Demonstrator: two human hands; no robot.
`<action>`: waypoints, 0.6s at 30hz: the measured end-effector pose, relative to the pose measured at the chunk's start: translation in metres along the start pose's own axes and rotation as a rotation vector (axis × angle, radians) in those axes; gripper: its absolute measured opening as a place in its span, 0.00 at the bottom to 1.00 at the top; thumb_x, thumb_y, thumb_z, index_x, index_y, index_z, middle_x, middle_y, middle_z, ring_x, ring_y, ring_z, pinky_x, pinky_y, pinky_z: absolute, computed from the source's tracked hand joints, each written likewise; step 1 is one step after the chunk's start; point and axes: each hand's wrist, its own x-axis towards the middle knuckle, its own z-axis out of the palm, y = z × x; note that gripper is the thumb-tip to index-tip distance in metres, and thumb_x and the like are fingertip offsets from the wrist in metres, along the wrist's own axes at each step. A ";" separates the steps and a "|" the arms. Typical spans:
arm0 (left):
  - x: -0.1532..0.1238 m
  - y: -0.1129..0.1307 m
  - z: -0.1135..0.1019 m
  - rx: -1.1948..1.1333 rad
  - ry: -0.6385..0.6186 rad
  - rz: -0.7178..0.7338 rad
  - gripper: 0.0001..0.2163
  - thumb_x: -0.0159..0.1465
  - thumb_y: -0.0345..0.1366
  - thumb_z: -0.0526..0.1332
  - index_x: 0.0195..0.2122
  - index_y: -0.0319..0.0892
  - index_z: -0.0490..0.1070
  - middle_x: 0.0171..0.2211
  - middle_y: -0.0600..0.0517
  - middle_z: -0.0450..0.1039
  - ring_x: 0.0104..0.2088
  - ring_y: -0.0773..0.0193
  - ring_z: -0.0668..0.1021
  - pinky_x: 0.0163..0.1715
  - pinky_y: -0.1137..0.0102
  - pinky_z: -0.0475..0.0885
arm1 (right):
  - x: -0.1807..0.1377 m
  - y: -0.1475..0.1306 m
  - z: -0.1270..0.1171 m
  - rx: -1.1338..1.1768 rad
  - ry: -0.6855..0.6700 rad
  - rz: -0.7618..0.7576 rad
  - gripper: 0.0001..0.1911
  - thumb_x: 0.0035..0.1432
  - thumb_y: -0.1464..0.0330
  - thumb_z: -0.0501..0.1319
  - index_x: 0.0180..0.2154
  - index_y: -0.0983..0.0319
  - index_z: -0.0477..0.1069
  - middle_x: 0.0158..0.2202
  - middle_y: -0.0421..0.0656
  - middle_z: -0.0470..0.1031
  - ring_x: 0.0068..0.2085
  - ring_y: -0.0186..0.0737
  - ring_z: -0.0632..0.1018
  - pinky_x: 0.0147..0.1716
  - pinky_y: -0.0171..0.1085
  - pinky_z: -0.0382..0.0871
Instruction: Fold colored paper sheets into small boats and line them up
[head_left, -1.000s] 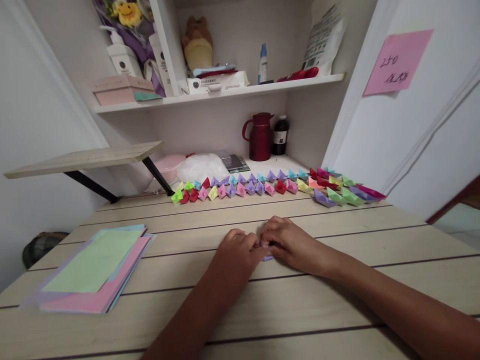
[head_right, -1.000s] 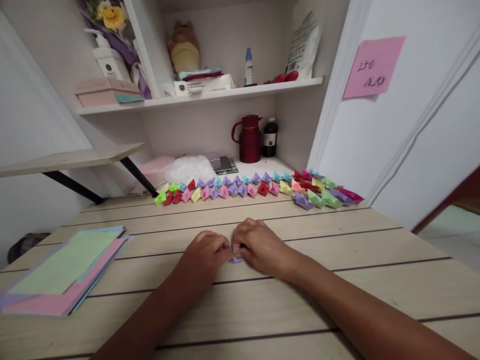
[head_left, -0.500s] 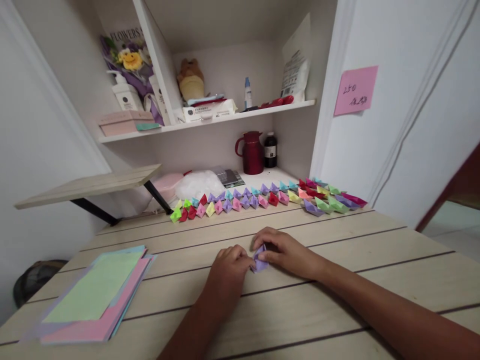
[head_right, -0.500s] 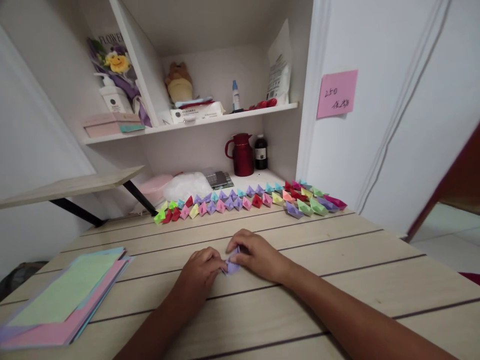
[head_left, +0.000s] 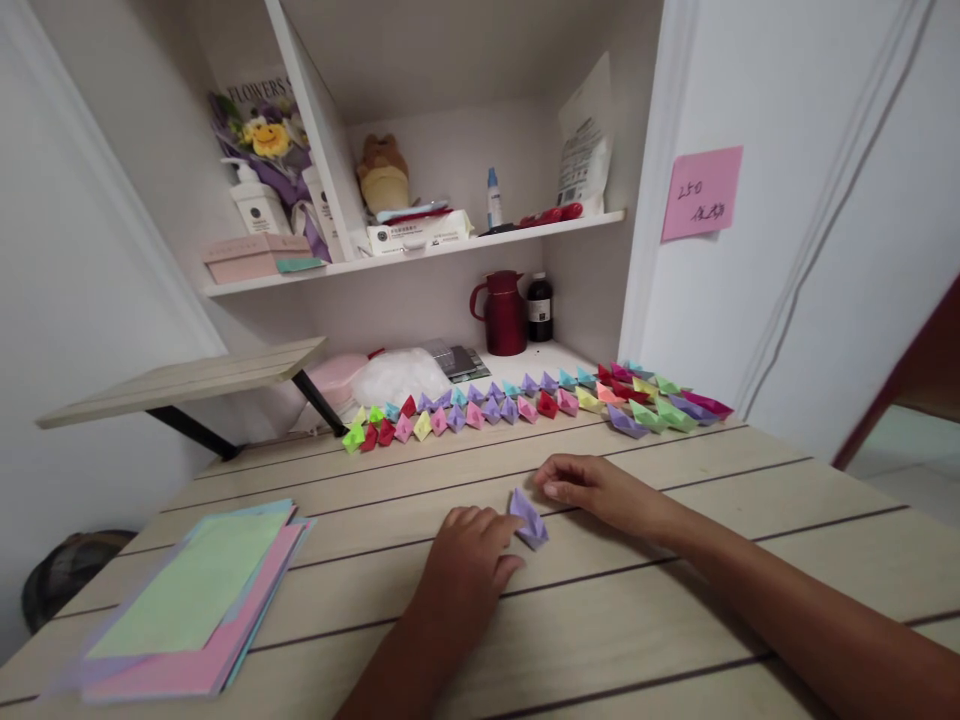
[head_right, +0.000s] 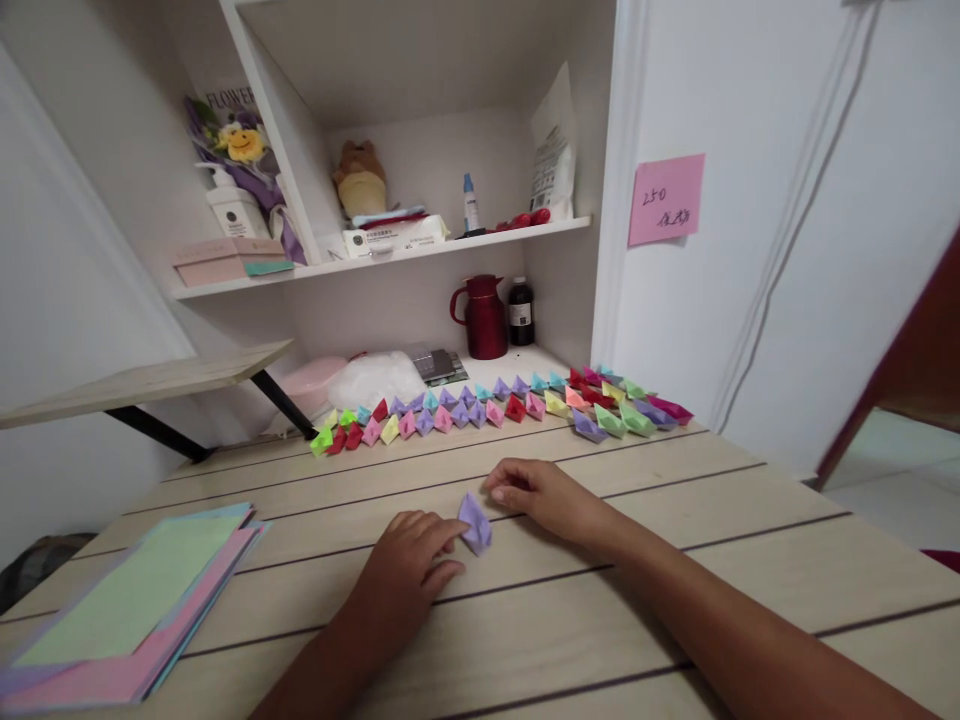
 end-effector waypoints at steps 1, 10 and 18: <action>0.000 0.000 0.000 -0.048 0.014 -0.032 0.16 0.59 0.32 0.65 0.49 0.47 0.69 0.37 0.53 0.74 0.39 0.60 0.72 0.43 0.64 0.64 | 0.000 0.001 0.000 0.003 -0.011 0.007 0.13 0.57 0.59 0.60 0.39 0.61 0.73 0.37 0.42 0.76 0.39 0.42 0.74 0.40 0.39 0.66; -0.002 -0.008 0.000 -0.302 0.088 -0.248 0.15 0.58 0.31 0.62 0.48 0.47 0.68 0.33 0.56 0.74 0.36 0.63 0.73 0.40 0.68 0.66 | -0.001 0.001 -0.003 0.011 -0.074 0.010 0.12 0.56 0.61 0.60 0.40 0.60 0.72 0.40 0.43 0.76 0.42 0.43 0.74 0.43 0.40 0.66; -0.002 -0.009 -0.001 -0.220 0.073 -0.147 0.14 0.60 0.28 0.58 0.46 0.46 0.71 0.38 0.53 0.74 0.36 0.64 0.74 0.40 0.68 0.67 | -0.002 0.003 -0.002 -0.007 -0.107 -0.015 0.14 0.52 0.62 0.64 0.41 0.61 0.71 0.39 0.42 0.73 0.40 0.40 0.73 0.41 0.39 0.67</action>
